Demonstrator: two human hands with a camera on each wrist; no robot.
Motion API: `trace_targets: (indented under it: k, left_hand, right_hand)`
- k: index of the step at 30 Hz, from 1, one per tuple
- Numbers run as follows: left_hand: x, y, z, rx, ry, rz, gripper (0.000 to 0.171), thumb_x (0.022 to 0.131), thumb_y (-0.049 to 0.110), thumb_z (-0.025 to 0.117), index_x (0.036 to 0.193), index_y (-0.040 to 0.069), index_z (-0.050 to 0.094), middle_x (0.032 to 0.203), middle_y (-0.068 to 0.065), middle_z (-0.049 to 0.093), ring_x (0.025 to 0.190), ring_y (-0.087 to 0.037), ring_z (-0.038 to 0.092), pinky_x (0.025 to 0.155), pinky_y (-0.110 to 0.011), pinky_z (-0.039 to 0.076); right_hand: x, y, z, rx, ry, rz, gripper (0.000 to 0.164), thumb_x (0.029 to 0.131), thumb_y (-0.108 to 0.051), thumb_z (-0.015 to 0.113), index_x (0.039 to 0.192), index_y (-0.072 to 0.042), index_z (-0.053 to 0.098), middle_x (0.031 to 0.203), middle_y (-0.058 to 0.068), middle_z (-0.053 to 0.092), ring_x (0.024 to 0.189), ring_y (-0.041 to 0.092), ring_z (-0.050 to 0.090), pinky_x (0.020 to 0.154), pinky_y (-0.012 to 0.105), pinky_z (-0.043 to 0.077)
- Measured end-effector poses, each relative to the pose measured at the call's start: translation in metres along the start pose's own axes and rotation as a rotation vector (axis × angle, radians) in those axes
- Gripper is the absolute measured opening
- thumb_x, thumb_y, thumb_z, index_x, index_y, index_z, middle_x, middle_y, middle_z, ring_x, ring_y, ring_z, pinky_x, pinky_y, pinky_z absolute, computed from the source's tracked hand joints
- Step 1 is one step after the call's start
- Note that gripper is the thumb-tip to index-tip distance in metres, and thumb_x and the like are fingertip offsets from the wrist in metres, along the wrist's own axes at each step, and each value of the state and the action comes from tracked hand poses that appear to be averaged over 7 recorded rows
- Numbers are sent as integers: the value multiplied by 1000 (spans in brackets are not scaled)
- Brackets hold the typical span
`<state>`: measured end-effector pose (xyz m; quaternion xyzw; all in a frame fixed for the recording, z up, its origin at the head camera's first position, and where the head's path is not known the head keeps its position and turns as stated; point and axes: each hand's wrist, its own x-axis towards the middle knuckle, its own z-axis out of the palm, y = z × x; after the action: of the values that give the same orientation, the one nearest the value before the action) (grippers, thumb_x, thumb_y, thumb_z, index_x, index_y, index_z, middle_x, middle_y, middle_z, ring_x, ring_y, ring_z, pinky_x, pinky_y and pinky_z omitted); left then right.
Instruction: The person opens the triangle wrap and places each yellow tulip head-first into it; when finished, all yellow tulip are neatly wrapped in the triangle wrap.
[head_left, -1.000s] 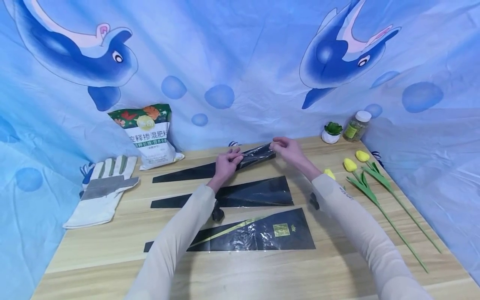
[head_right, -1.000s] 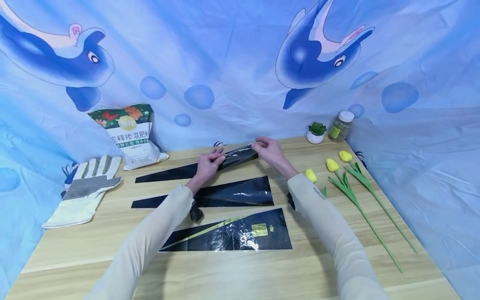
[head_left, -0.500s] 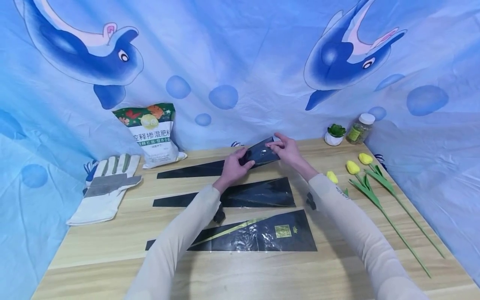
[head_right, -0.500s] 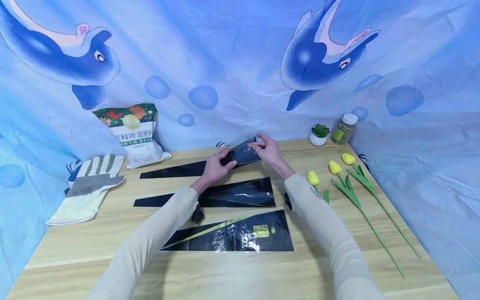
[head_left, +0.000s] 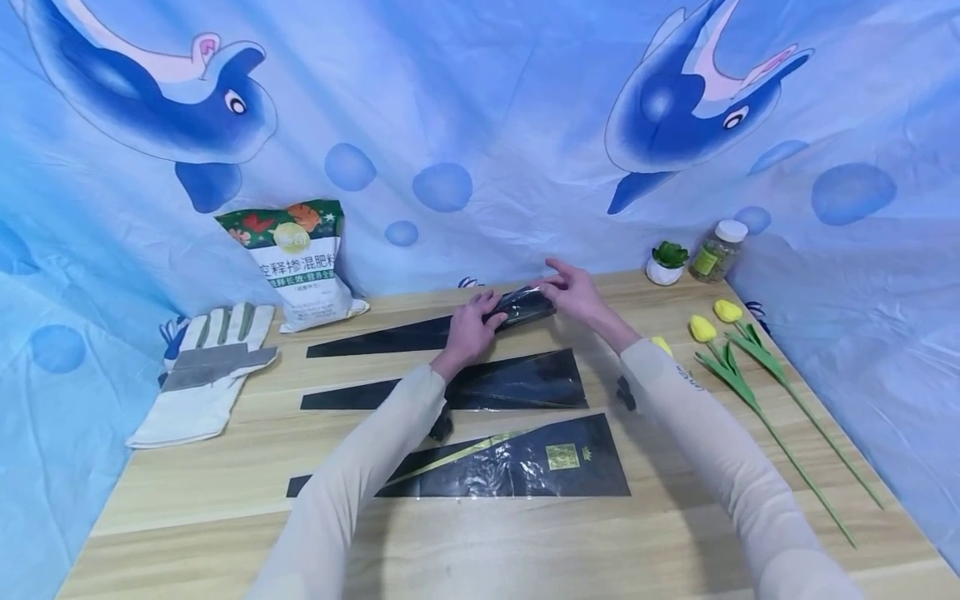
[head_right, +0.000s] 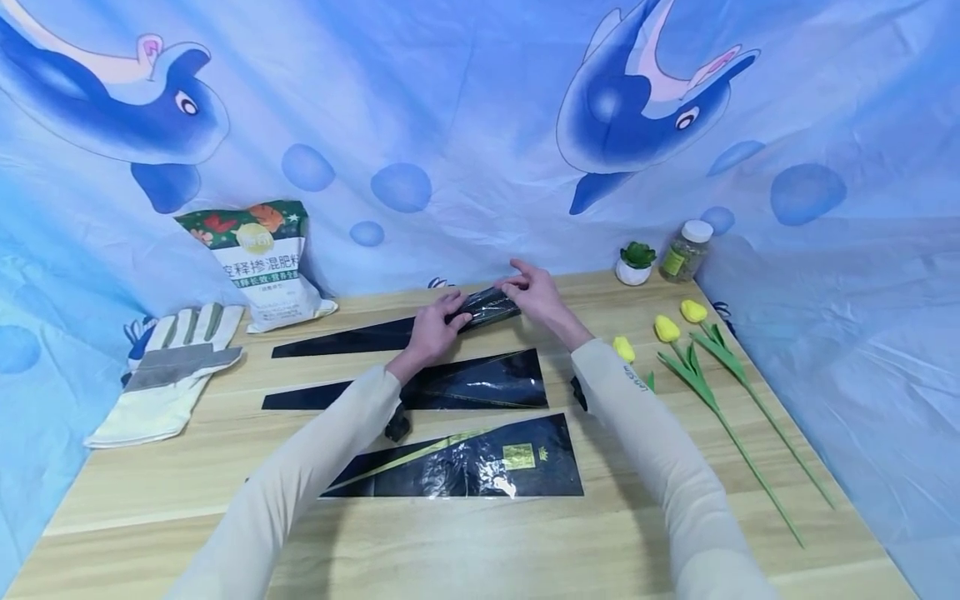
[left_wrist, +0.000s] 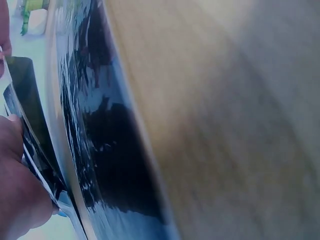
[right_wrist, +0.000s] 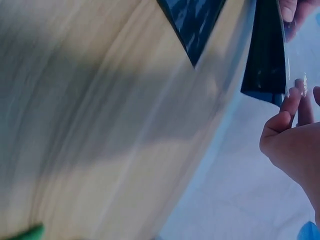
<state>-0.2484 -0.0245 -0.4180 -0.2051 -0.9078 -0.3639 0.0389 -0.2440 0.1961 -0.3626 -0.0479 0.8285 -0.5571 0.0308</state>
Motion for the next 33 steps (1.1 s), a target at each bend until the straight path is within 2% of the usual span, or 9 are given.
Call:
trace_targets:
  k: [3,5,7,12,17,22,26,30,33]
  left_hand:
    - [0,1,-1,-34,12,-6,45,100,21,64,140,3,57,147,-17,49,140,-35,39,114,-48,32]
    - [-1,1,1,-56,8,-10,45,100,21,64,140,3,57,147,-17,48,140,-36,39,114,-48,31]
    - [0,0,3,-69,6,-8,45,100,21,64,141,3,56,147,-17,48,141,-36,38,115,-49,29]
    - [5,-2,1,-77,34,13,44,99,21,65,138,2,58,145,-18,50,140,-36,40,115,-49,28]
    - [7,-6,0,-110,56,0,42,98,19,66,136,2,61,144,-18,52,139,-36,41,114,-48,30]
    - [10,-8,-2,-126,64,-1,42,99,20,66,136,2,61,144,-18,51,139,-36,41,114,-48,31]
    - [10,-10,-1,-124,68,-6,42,99,20,66,135,1,61,145,-17,51,139,-36,41,114,-47,31]
    - [8,-10,-2,-133,57,-20,41,100,20,65,136,2,60,146,-16,50,140,-33,40,114,-46,31]
    - [7,-11,-2,-136,57,-28,41,100,20,64,137,3,60,146,-16,50,141,-32,39,114,-45,31]
  right_hand:
    - [-5,-5,-14,-17,8,-28,62,98,-1,58,153,4,31,126,22,64,97,30,63,69,23,51]
    - [-16,-7,-27,-61,11,-24,59,99,-2,59,152,4,34,127,24,63,108,32,61,81,29,53]
    - [-30,-9,-44,-126,10,-13,55,99,-6,60,149,5,38,126,25,63,112,34,60,89,32,52]
    - [-75,-16,-87,-231,-36,32,44,99,-10,62,137,9,51,118,27,65,99,34,66,77,33,57]
    - [-128,-11,-116,-222,-101,130,40,99,-11,63,132,11,53,107,25,64,87,32,68,66,37,59]
    - [-177,4,-128,-254,-112,223,36,98,-7,62,126,14,55,97,19,67,81,29,69,61,38,59]
    - [-208,23,-131,-210,-146,337,39,96,-6,64,123,18,52,89,14,68,79,27,70,58,39,59]
    - [-231,39,-129,-168,-168,439,39,92,-7,69,119,17,52,84,11,65,74,25,66,55,38,58]
    - [-241,47,-125,-156,-167,456,40,90,-7,72,118,15,53,80,10,61,69,24,64,53,38,58]
